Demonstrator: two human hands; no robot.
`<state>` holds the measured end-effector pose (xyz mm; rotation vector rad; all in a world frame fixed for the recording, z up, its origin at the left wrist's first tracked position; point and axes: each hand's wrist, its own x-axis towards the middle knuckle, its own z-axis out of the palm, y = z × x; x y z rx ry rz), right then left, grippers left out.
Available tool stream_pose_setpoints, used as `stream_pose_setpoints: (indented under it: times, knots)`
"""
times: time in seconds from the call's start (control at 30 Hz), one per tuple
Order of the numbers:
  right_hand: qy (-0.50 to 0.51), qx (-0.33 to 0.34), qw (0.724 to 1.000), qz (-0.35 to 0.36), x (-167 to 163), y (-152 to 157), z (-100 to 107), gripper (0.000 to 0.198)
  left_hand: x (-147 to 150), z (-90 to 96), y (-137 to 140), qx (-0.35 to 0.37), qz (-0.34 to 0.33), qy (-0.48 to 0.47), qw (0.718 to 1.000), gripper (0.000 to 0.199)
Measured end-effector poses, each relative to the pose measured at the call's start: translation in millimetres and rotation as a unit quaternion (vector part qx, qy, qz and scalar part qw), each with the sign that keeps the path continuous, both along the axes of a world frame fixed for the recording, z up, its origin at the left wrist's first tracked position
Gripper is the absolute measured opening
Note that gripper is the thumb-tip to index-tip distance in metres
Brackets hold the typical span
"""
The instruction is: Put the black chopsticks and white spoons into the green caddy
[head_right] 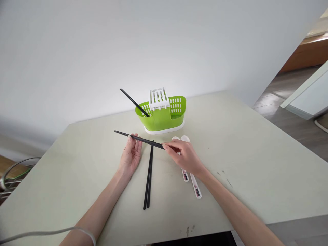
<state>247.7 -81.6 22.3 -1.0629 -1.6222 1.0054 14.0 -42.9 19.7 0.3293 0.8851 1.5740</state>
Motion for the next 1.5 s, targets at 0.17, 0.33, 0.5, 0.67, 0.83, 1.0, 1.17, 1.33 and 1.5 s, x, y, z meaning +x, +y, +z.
stream_pose_setpoints:
  times: [0.17, 0.33, 0.5, 0.67, 0.83, 1.0, 1.17, 1.33, 1.5]
  knots:
    - [0.003, -0.001, 1.000, 0.002, 0.2, 0.1, -2.7, 0.038, -0.8, 0.0, -0.2, -0.001, -0.004, 0.000, 1.000, 0.010]
    - [-0.005, 0.016, 1.000, -0.004, 0.2, 0.4, -3.7, 0.039, -0.3, 1.0, -0.2, -0.004, 0.002, -0.005, 1.000, 0.010]
    - [-0.018, 0.032, 0.999, -0.009, 0.1, 0.3, -3.1, 0.042, -0.5, 2.2, 0.7, -0.011, 0.009, -0.023, 1.000, 0.015]
    - [-0.025, 0.034, 0.999, -0.016, 0.6, 1.1, -5.0, 0.038, -1.1, 1.5, 1.9, -0.007, 0.011, -0.017, 1.000, 0.010]
    - [-0.039, 0.053, 0.998, -0.024, 1.7, 2.6, -7.8, 0.039, -1.4, -0.7, 1.3, -0.007, 0.014, -0.014, 1.000, 0.013]
    - [-0.033, 0.049, 0.998, -0.026, 1.7, 2.4, -6.6, 0.041, -1.8, -3.0, 1.7, -0.003, 0.019, -0.011, 1.000, 0.014]
    - [0.012, -0.017, 1.000, 0.015, 0.9, 1.0, -5.6, 0.041, -1.4, -2.6, 1.4, 0.001, 0.023, -0.007, 1.000, 0.010]
    - [0.021, -0.033, 0.999, 0.022, 1.2, 0.3, -3.9, 0.043, 0.0, -0.1, 0.2, -0.007, 0.023, -0.006, 1.000, 0.011]
    - [0.003, -0.025, 1.000, 0.013, 1.6, -0.9, -0.8, 0.043, 1.6, 3.0, -0.8, -0.011, 0.024, -0.014, 1.000, 0.017]
